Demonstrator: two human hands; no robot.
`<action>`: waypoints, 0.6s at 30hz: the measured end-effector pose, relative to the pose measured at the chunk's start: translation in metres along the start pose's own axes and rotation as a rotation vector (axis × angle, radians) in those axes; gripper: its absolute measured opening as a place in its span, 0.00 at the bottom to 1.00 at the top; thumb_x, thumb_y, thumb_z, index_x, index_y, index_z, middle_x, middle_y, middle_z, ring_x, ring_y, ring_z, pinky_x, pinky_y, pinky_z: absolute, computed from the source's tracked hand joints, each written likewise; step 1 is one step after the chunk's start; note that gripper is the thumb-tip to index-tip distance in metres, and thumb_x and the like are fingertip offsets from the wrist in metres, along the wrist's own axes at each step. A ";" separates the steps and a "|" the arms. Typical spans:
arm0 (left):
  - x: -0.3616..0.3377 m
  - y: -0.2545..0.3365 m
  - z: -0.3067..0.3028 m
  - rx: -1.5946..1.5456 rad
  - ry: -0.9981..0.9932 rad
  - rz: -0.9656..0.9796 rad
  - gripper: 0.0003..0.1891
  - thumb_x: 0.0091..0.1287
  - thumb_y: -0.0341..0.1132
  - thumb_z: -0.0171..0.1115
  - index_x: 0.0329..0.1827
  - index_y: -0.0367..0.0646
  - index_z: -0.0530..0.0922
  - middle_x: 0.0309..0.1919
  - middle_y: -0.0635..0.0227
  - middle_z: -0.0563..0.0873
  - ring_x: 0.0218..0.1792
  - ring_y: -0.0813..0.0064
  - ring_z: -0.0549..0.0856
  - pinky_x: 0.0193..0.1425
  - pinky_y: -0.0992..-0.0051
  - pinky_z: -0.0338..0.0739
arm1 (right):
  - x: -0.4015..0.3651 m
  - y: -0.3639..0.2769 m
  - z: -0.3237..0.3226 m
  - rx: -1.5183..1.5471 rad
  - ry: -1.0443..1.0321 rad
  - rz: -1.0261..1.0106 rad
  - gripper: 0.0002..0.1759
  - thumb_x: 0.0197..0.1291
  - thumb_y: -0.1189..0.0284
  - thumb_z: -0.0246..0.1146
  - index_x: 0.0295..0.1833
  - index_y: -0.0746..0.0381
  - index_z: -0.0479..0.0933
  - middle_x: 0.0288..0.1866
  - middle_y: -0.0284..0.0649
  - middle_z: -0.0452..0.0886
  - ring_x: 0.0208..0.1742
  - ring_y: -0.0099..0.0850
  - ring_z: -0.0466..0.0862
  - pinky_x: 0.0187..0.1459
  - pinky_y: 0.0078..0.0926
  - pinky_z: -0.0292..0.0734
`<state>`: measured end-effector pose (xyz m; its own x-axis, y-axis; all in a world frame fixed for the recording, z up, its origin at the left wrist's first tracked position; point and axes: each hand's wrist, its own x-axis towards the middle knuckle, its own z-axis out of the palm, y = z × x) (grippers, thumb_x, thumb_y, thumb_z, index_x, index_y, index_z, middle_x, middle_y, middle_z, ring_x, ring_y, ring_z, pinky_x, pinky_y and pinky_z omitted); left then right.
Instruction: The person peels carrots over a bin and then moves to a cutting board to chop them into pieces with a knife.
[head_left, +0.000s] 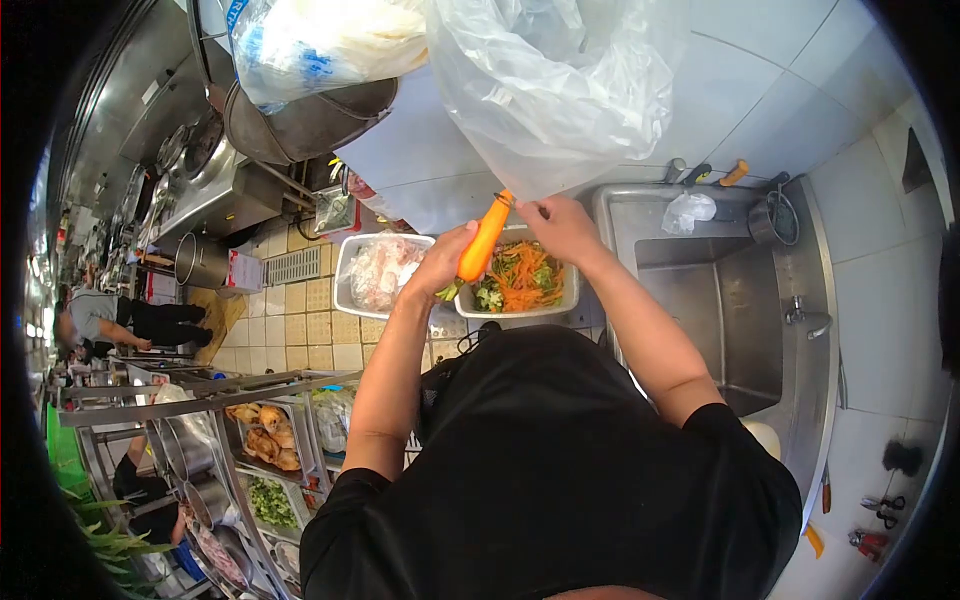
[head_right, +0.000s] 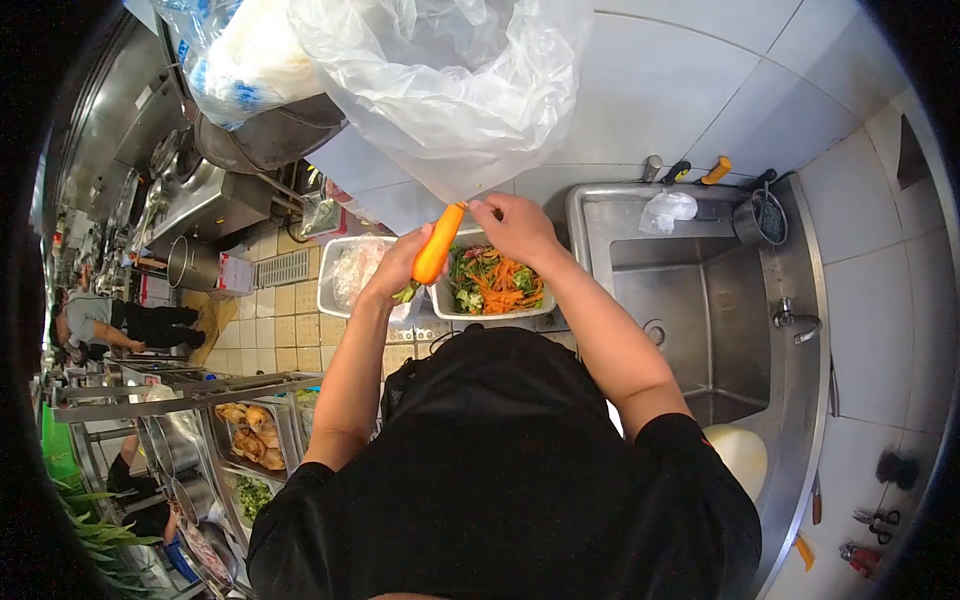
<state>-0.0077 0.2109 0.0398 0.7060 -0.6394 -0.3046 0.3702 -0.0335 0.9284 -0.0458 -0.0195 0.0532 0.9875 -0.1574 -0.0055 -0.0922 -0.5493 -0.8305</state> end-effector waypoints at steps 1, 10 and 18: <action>0.000 0.001 -0.002 0.035 -0.036 -0.010 0.27 0.81 0.52 0.45 0.64 0.36 0.76 0.36 0.66 0.84 0.30 0.78 0.82 0.32 0.77 0.78 | 0.003 0.003 0.001 -0.057 -0.014 0.010 0.25 0.68 0.50 0.56 0.38 0.63 0.81 0.30 0.50 0.82 0.34 0.49 0.82 0.39 0.42 0.74; 0.000 0.002 0.007 0.352 0.054 0.232 0.26 0.79 0.46 0.53 0.73 0.37 0.71 0.45 0.68 0.84 0.44 0.80 0.80 0.54 0.77 0.75 | 0.002 0.005 -0.009 -0.099 0.054 -0.052 0.25 0.67 0.50 0.56 0.37 0.63 0.82 0.34 0.50 0.84 0.39 0.52 0.84 0.42 0.46 0.76; -0.005 0.008 -0.001 -0.147 0.061 0.089 0.27 0.80 0.49 0.49 0.70 0.36 0.71 0.38 0.64 0.84 0.35 0.72 0.84 0.42 0.75 0.80 | 0.013 0.024 -0.022 -0.131 0.090 0.039 0.25 0.68 0.51 0.57 0.36 0.64 0.81 0.32 0.51 0.82 0.35 0.51 0.82 0.39 0.43 0.75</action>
<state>-0.0075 0.2145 0.0483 0.7735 -0.5870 -0.2390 0.3859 0.1371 0.9123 -0.0377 -0.0530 0.0452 0.9680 -0.2503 0.0189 -0.1515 -0.6428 -0.7509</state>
